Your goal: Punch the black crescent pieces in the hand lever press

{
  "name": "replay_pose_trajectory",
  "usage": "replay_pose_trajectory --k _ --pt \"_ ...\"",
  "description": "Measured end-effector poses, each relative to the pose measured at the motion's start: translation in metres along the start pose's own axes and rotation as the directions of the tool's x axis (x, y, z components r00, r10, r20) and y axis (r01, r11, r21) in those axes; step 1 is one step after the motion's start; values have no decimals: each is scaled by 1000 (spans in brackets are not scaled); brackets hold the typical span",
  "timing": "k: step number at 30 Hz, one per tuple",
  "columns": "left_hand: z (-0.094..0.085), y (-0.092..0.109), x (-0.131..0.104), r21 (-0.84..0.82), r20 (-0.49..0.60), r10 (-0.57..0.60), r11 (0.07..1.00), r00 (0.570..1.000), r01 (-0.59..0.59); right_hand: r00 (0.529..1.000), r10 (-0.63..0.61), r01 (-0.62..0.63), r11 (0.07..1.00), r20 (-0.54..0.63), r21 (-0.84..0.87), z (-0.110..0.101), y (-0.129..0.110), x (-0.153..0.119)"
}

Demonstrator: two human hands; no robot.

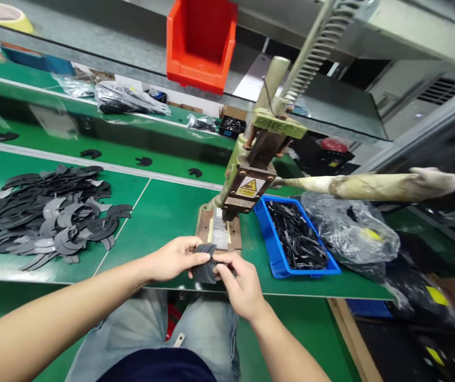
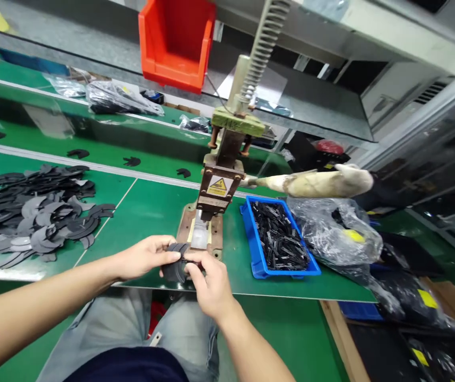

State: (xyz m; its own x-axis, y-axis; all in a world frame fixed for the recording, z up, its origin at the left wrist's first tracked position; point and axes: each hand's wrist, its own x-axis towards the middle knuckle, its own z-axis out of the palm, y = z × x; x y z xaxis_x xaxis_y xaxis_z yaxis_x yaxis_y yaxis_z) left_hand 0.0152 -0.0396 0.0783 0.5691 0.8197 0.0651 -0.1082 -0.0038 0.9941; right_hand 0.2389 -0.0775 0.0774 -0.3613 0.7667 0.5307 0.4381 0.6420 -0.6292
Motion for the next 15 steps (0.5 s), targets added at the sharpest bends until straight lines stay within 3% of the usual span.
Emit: replay_pose_trajectory --k 3,5,11,15 --pt "6 -8 1 -4 35 -5 1000 999 6 971 232 -240 952 65 191 -17 -3 -6" --pt "1 -16 4 73 21 -8 997 1000 6 939 341 -345 917 53 201 -33 -2 -3" --pt "-41 -57 17 504 -199 146 863 969 -27 894 438 -441 898 -91 -7 -87 30 33" --pt "-49 -76 17 630 -209 200 776 957 -24 890 430 -456 853 -153 -255 -114 63 84"
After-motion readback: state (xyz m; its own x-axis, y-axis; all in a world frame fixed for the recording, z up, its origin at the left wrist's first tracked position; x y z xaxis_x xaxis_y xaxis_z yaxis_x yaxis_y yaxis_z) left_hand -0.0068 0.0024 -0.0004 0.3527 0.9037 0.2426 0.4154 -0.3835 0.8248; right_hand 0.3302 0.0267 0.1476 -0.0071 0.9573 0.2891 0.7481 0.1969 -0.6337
